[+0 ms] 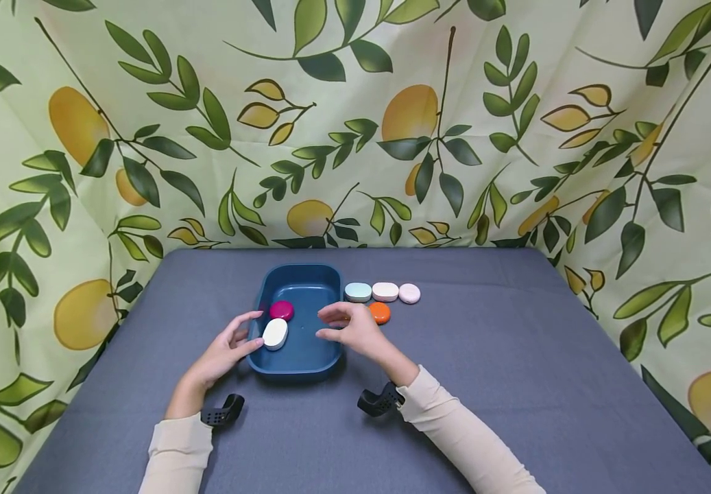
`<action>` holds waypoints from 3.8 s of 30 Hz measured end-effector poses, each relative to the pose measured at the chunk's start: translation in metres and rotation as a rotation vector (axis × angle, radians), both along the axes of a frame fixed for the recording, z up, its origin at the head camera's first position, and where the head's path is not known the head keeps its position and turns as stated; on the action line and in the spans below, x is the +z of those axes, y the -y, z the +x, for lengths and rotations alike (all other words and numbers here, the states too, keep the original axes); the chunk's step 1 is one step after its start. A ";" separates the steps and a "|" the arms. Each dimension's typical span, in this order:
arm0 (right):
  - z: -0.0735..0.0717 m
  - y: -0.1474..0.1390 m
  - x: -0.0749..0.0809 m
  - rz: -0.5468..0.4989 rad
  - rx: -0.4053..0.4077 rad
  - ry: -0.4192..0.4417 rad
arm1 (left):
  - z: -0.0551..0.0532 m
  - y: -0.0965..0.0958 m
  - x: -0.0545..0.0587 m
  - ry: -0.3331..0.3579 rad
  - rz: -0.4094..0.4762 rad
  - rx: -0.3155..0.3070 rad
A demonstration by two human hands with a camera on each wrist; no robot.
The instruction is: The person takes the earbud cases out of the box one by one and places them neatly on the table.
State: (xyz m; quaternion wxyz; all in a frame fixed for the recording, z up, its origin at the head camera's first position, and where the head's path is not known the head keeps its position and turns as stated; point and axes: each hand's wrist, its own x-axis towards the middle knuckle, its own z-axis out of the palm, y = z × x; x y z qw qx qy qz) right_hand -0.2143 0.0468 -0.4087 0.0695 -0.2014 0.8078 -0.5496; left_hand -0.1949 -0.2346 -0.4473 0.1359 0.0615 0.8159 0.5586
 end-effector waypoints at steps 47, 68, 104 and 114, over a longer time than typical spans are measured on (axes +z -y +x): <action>-0.020 0.085 -0.018 0.459 0.024 -0.022 | 0.003 0.001 0.000 0.001 0.009 -0.001; -0.018 0.087 -0.020 0.554 0.134 -0.122 | 0.001 0.001 -0.005 -0.017 0.022 0.001; -0.009 0.053 -0.003 0.390 0.097 -0.188 | 0.000 0.001 -0.005 -0.023 0.007 0.006; -0.002 0.025 0.008 0.255 0.031 -0.178 | 0.000 0.000 -0.003 -0.013 -0.019 0.019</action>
